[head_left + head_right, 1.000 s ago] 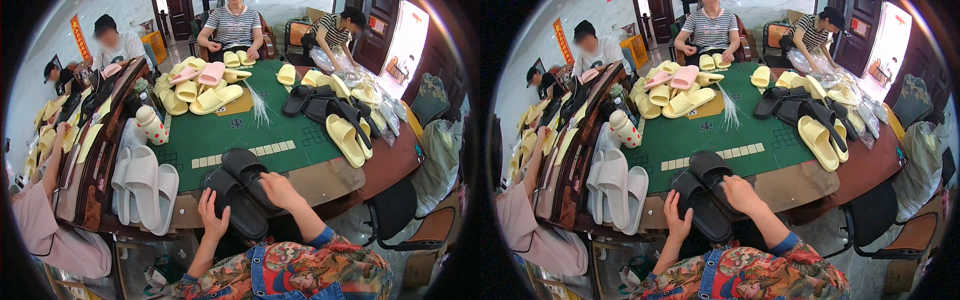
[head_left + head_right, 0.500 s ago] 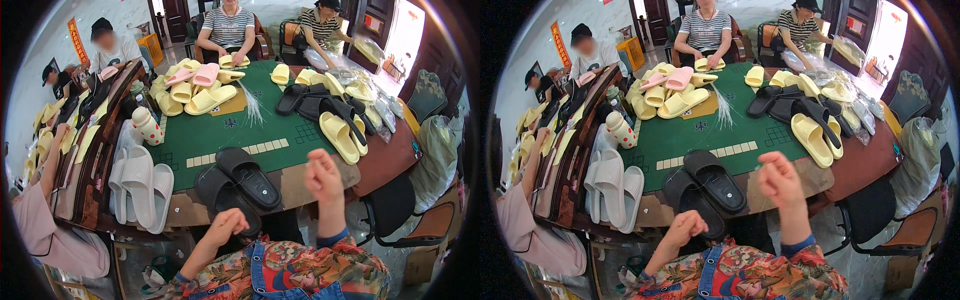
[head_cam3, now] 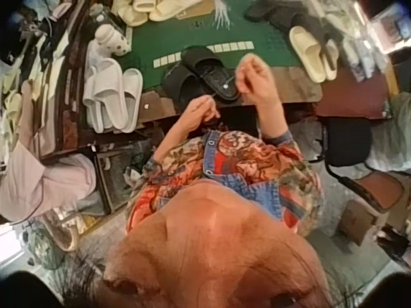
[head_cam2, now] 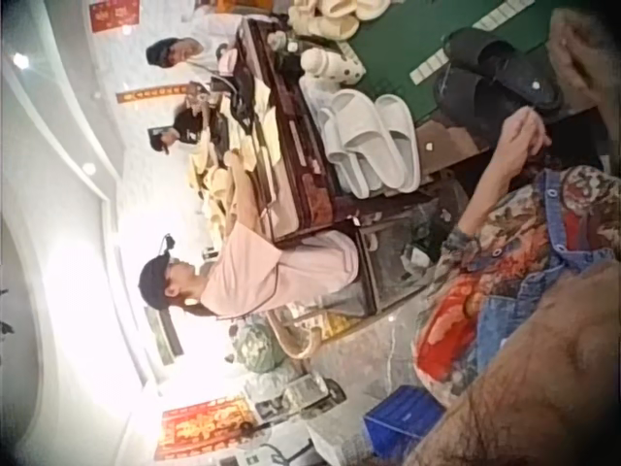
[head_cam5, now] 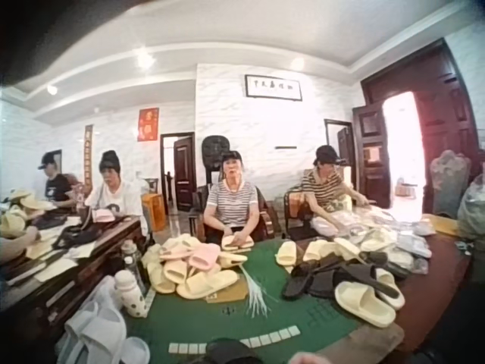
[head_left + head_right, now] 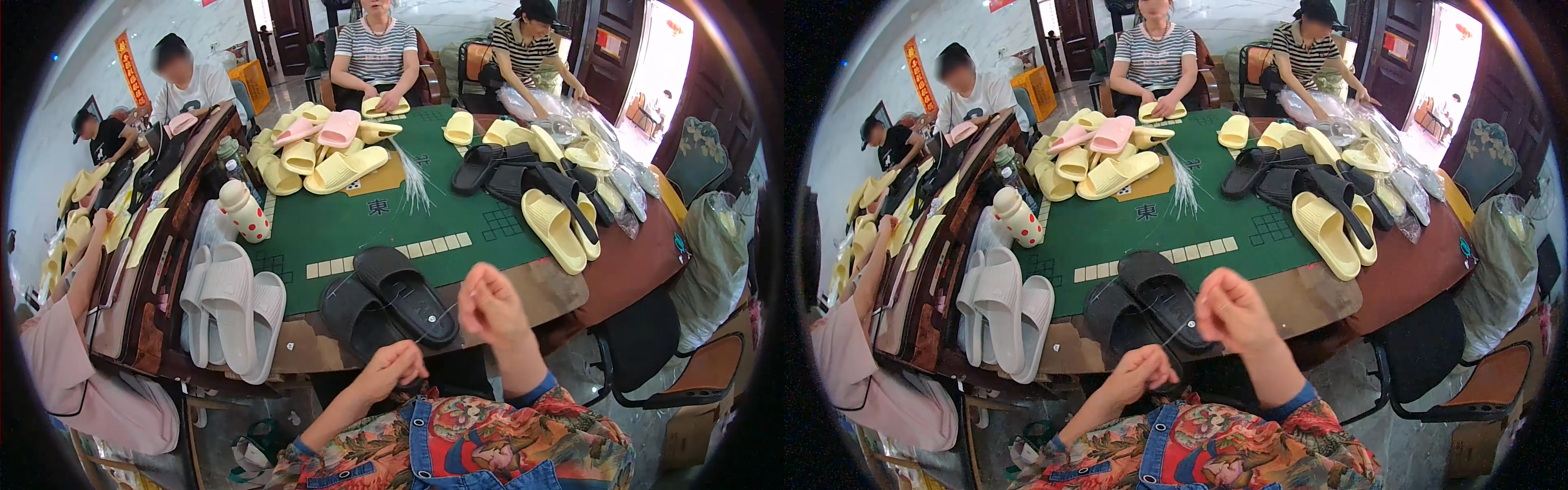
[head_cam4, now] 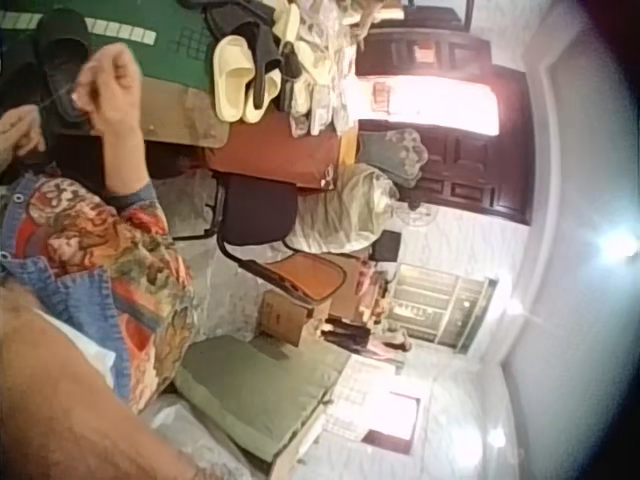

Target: The person attaches pairs of slippers together by threading plastic ties through them by hand.

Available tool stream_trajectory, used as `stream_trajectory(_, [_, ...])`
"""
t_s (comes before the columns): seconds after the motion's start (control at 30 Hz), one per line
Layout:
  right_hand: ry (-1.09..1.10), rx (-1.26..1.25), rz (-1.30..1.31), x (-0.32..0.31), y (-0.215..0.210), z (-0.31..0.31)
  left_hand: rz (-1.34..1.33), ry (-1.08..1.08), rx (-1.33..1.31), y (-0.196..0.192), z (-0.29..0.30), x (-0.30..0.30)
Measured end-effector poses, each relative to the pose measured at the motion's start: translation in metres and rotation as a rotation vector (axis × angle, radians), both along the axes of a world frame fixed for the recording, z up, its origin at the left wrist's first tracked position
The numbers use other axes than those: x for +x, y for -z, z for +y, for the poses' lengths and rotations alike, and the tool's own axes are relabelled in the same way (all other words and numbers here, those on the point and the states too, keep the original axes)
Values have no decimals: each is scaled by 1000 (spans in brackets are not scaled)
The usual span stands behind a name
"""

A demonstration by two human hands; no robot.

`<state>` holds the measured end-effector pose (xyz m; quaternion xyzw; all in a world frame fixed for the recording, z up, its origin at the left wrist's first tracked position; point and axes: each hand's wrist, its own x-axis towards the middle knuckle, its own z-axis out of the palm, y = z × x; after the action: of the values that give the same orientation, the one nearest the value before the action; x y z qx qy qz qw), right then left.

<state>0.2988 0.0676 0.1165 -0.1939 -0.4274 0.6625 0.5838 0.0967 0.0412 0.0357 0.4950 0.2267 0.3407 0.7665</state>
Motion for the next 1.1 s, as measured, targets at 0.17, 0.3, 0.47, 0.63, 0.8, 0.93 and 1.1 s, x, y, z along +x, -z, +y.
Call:
stream_trajectory(0.17, [356,46,-395,56,1,6,291,-319,-37,-2,-15,-62])
stream_trajectory(0.3, [390,-63,43,56,13,7,352,-467,60,19,-20,-100])
stream_trajectory(0.47, [294,-141,214,64,18,14,405,-743,135,31,-23,-103])
stream_trajectory(0.63, [352,-258,36,38,36,14,213,-955,-60,27,-15,-97])
stream_trajectory(0.8, [27,-270,-220,-29,56,-5,581,-392,446,0,-7,-68])
stream_trajectory(0.93, [-241,14,-813,-55,69,-16,612,-350,432,-4,0,-47])
stream_trajectory(1.1, [-278,-40,-615,-53,88,-15,537,-542,332,9,15,-54])
